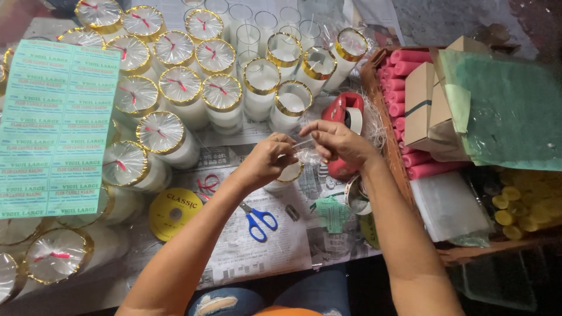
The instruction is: The person applies adhesive labels to glass jars containing white wax and ties red decorative ribbons around the tops of the jars using scissors.
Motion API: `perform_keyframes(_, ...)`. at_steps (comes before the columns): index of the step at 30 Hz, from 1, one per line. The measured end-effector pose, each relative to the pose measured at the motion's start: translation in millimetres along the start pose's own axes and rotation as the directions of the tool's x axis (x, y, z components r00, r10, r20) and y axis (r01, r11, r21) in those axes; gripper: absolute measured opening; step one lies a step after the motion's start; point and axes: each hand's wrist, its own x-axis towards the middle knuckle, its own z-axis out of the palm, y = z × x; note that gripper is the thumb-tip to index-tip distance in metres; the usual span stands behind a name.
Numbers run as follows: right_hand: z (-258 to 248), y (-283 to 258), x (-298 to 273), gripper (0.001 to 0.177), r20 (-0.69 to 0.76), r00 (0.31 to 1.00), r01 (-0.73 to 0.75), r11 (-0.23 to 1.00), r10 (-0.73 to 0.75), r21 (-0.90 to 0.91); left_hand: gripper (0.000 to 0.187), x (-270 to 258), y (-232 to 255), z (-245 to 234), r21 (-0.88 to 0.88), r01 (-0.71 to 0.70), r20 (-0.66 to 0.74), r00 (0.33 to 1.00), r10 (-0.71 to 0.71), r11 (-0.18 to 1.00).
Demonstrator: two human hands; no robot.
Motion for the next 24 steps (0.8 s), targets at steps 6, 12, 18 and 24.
perform_keyframes(6,-11,-13,-17,0.012,-0.092,0.995,-0.033,0.799,-0.028,-0.6,0.015,-1,-7,4,0.034,-0.047,-0.02,0.999,0.048,0.998)
perform_keyframes(12,3,27,-11,0.014,-0.597,0.776,-0.188,0.828,-0.205,-0.529,0.012,-3,20,1,0.458,-0.176,-0.111,0.961,0.253,0.871)
perform_keyframes(18,36,72,22,0.011,-0.568,0.655,-0.015,0.743,-0.499,-0.67,0.015,-6,18,8,0.73,-0.163,-0.107,0.932,0.347,0.664)
perform_keyframes(24,57,55,5,0.006,-0.344,0.743,0.152,0.646,-0.574,-0.748,0.014,-11,5,17,0.691,-0.132,-0.183,0.919,0.348,0.711)
